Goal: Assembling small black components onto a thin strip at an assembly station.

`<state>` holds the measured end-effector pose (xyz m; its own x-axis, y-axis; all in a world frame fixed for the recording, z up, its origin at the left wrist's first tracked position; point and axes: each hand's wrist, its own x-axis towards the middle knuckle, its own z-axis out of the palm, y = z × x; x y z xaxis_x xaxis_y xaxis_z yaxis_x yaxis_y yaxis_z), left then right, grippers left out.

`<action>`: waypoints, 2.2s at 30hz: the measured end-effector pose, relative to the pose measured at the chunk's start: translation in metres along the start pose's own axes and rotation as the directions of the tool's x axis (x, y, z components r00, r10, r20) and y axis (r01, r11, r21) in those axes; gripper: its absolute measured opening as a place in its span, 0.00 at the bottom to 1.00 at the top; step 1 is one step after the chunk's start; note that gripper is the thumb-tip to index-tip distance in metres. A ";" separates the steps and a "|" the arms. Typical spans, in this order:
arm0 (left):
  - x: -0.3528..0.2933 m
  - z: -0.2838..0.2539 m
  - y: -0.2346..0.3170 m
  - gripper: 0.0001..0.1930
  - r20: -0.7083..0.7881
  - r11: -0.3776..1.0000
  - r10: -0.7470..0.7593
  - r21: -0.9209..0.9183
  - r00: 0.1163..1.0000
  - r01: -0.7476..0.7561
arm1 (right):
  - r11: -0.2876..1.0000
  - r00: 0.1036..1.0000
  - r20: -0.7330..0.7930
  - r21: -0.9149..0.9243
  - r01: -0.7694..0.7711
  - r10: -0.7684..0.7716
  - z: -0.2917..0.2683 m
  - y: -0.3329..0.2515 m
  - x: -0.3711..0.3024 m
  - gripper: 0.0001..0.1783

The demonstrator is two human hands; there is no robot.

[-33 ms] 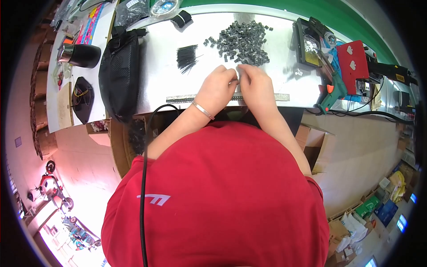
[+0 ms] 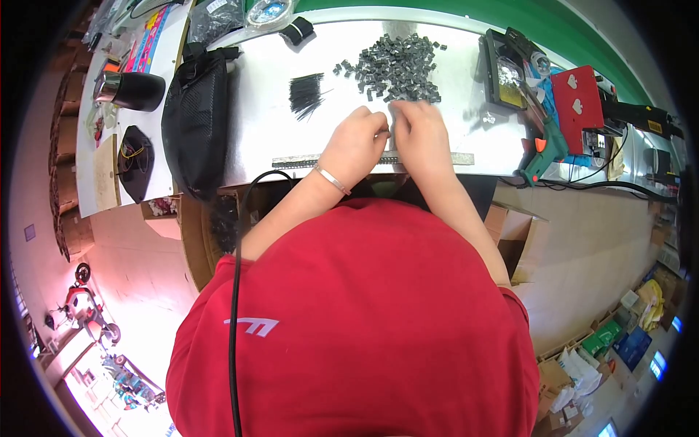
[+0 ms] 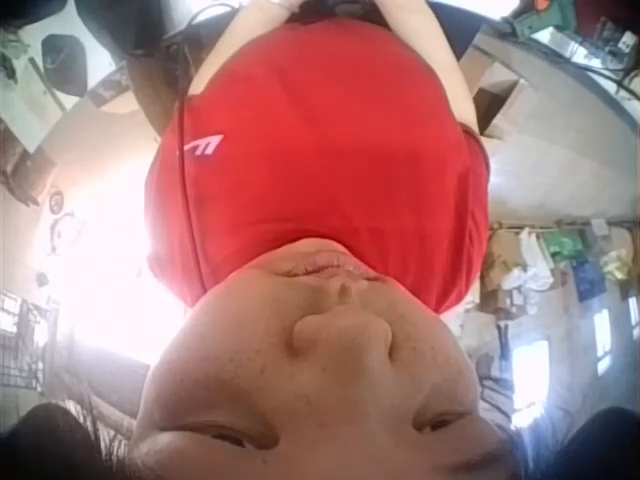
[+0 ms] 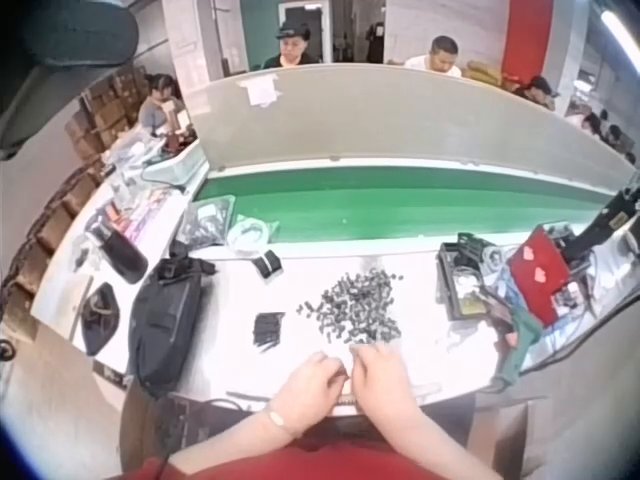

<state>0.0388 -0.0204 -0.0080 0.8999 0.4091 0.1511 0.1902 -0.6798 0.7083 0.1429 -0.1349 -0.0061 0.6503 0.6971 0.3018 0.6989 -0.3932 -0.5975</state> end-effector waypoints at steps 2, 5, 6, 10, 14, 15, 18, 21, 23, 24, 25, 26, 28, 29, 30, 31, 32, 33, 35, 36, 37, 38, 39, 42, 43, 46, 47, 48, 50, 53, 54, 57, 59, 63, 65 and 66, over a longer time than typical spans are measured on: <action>0.002 -0.001 0.000 0.04 0.013 1.000 -0.014 -0.008 1.000 0.014 | 0.999 0.999 -0.038 -0.029 0.030 -0.031 0.003 0.010 0.009 0.11; 0.004 -0.002 0.002 0.04 0.037 0.997 -0.042 -0.058 0.998 0.044 | 0.995 0.997 -0.036 -0.075 0.072 -0.075 0.003 0.017 0.013 0.09; 0.003 -0.003 0.003 0.03 0.050 0.993 -0.057 -0.103 0.997 0.062 | 0.997 0.998 -0.025 -0.040 0.061 -0.062 0.002 0.018 0.013 0.08; 0.001 -0.004 0.002 0.03 0.048 0.994 -0.062 -0.093 0.997 0.066 | 1.000 0.998 0.058 -0.008 0.025 -0.024 -0.006 0.012 0.007 0.06; 0.001 -0.004 0.004 0.03 0.043 0.996 -0.044 -0.074 0.998 0.047 | 0.998 0.994 0.108 -0.056 -0.030 0.036 -0.010 0.004 -0.004 0.06; 0.001 -0.004 0.004 0.03 0.039 0.996 -0.047 -0.069 0.998 0.049 | 0.998 0.993 0.108 -0.052 -0.035 0.041 -0.009 0.004 -0.006 0.06; -0.001 0.000 0.001 0.05 -0.016 0.999 -0.010 -0.038 1.000 0.009 | 0.999 0.993 0.109 -0.029 -0.032 0.035 -0.011 0.003 -0.011 0.06; -0.003 -0.001 0.004 0.05 -0.002 0.998 -0.024 -0.054 1.000 0.023 | 1.000 0.993 0.115 -0.002 -0.014 0.014 -0.015 0.007 -0.011 0.06; -0.003 0.000 0.003 0.05 -0.003 0.999 -0.017 -0.044 1.000 0.017 | 1.000 0.992 0.123 0.004 -0.004 0.003 -0.016 0.007 -0.010 0.06; -0.003 0.000 0.003 0.05 -0.004 0.999 -0.010 -0.035 1.000 0.010 | 1.000 0.993 0.117 -0.002 -0.005 0.005 -0.016 0.006 -0.010 0.06; -0.003 0.001 0.003 0.05 -0.004 0.999 -0.009 -0.035 1.000 0.009 | 1.000 0.994 0.111 -0.009 -0.006 0.006 -0.015 0.006 -0.009 0.06; -0.003 0.001 0.002 0.05 -0.005 1.000 -0.003 -0.028 1.000 0.003 | 1.000 0.994 0.110 -0.009 -0.005 0.006 -0.014 0.006 -0.008 0.06; -0.002 0.002 0.003 0.05 -0.006 1.000 0.004 -0.020 1.000 -0.004 | 0.999 0.993 0.114 -0.037 0.015 -0.011 -0.013 0.006 -0.005 0.06; -0.002 0.002 0.004 0.05 -0.003 1.000 0.001 -0.013 1.000 -0.001 | 0.999 0.994 0.113 -0.037 0.016 -0.012 -0.014 0.007 -0.004 0.06; -0.002 0.002 0.004 0.05 0.000 1.000 -0.003 -0.005 1.000 0.003 | 1.000 0.989 0.146 -0.025 -0.013 0.017 -0.015 0.008 -0.002 0.07; -0.003 0.002 0.004 0.05 -0.001 1.000 -0.002 -0.004 1.000 0.002 | 0.999 0.983 0.179 -0.013 -0.043 0.045 -0.017 0.009 -0.001 0.08; -0.003 0.001 0.005 0.05 0.005 1.000 -0.014 -0.017 1.000 0.014 | 0.999 0.983 0.178 -0.012 -0.042 0.044 -0.018 0.011 0.000 0.08; -0.003 0.001 0.005 0.05 0.010 0.999 -0.026 -0.030 1.000 0.026 | 0.999 0.982 0.181 0.008 -0.048 0.046 -0.020 0.013 0.000 0.08; -0.004 0.001 0.003 0.05 0.002 0.999 -0.028 -0.041 1.000 0.028 | 0.998 0.982 0.185 0.028 -0.054 0.048 -0.023 0.015 0.002 0.09; -0.004 0.002 0.002 0.05 -0.003 0.998 -0.029 -0.053 1.000 0.029 | 0.998 0.985 0.171 0.061 -0.022 0.011 -0.026 0.016 0.003 0.09; -0.004 0.002 0.002 0.05 -0.003 0.998 -0.029 -0.054 1.000 0.029 | 0.996 0.987 0.156 0.094 0.010 -0.024 -0.027 0.016 0.004 0.09; -0.004 0.002 0.002 0.05 -0.003 0.999 -0.026 -0.043 1.000 0.026 | 0.996 0.987 0.156 0.093 0.009 -0.024 -0.027 0.017 0.005 0.09; -0.003 0.002 0.002 0.05 -0.001 0.999 -0.021 -0.032 1.000 0.021 | 0.993 0.981 0.186 0.115 0.032 -0.053 -0.026 0.019 0.005 0.09; -0.002 0.002 0.001 0.05 -0.005 1.000 -0.014 -0.023 1.000 0.014 | 0.987 0.974 0.213 0.150 0.049 -0.080 -0.019 0.021 0.005 0.09; -0.003 0.002 0.001 0.05 -0.005 1.000 -0.013 -0.022 1.000 0.013 | 0.985 0.974 0.212 0.164 0.045 -0.080 -0.017 0.020 0.005 0.09; -0.004 0.002 0.000 0.04 -0.013 0.999 -0.023 -0.039 1.000 0.023 | 0.987 0.976 0.206 0.154 0.036 -0.068 -0.015 0.018 0.006 0.08; -0.004 0.002 0.000 0.05 -0.012 0.999 -0.031 -0.034 0.999 0.031 | 0.987 0.976 0.205 0.156 0.038 -0.070 -0.014 0.018 0.006 0.08; -0.005 0.001 0.001 0.05 -0.011 0.999 -0.040 -0.030 0.999 0.039 | 0.988 0.981 0.186 0.152 0.029 -0.057 -0.014 0.018 0.005 0.08; -0.005 -0.001 -0.001 0.05 -0.013 0.999 -0.035 -0.026 0.999 0.034 | 0.988 0.985 0.168 0.150 0.020 -0.045 -0.014 0.016 0.004 0.08; -0.006 0.001 -0.003 0.04 -0.023 0.999 -0.029 -0.031 0.999 0.028 | 0.992 0.988 0.156 0.123 -0.025 0.006 -0.013 0.011 0.003 0.08; -0.006 0.001 -0.003 0.04 -0.033 0.999 -0.027 -0.036 0.999 0.026 | 0.995 0.990 0.137 0.101 0.002 -0.016 -0.008 0.012 0.001 0.08; -0.005 0.001 -0.002 0.04 -0.030 0.999 -0.027 -0.019 0.999 0.026 | 0.997 0.993 0.117 0.072 0.015 -0.023 -0.005 0.008 0.000 0.08; -0.004 0.002 -0.002 0.04 -0.035 1.000 -0.024 -0.018 0.999 0.024 | 0.998 0.993 0.116 0.065 0.003 -0.011 -0.005 0.004 -0.002 0.07; -0.003 0.006 -0.001 0.04 -0.057 1.000 -0.023 -0.016 0.998 0.022 | 0.994 0.995 0.095 0.109 0.002 -0.013 -0.003 -0.002 -0.009 0.08; -0.003 0.007 0.000 0.04 -0.066 1.000 -0.018 -0.019 0.998 0.017 | 0.993 0.997 0.082 0.119 -0.013 0.003 -0.005 -0.007 -0.013 0.09; -0.003 0.007 0.002 0.04 -0.076 1.000 -0.016 -0.022 0.997 0.014 | 0.995 0.995 0.097 0.102 -0.012 0.002 -0.008 -0.012 -0.014 0.10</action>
<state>0.0393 -0.0268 -0.0121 0.8644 0.4649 0.1914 0.1944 -0.6603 0.7254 0.1282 -0.1450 0.0026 0.6196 0.7512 0.2276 0.6573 -0.3380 -0.6736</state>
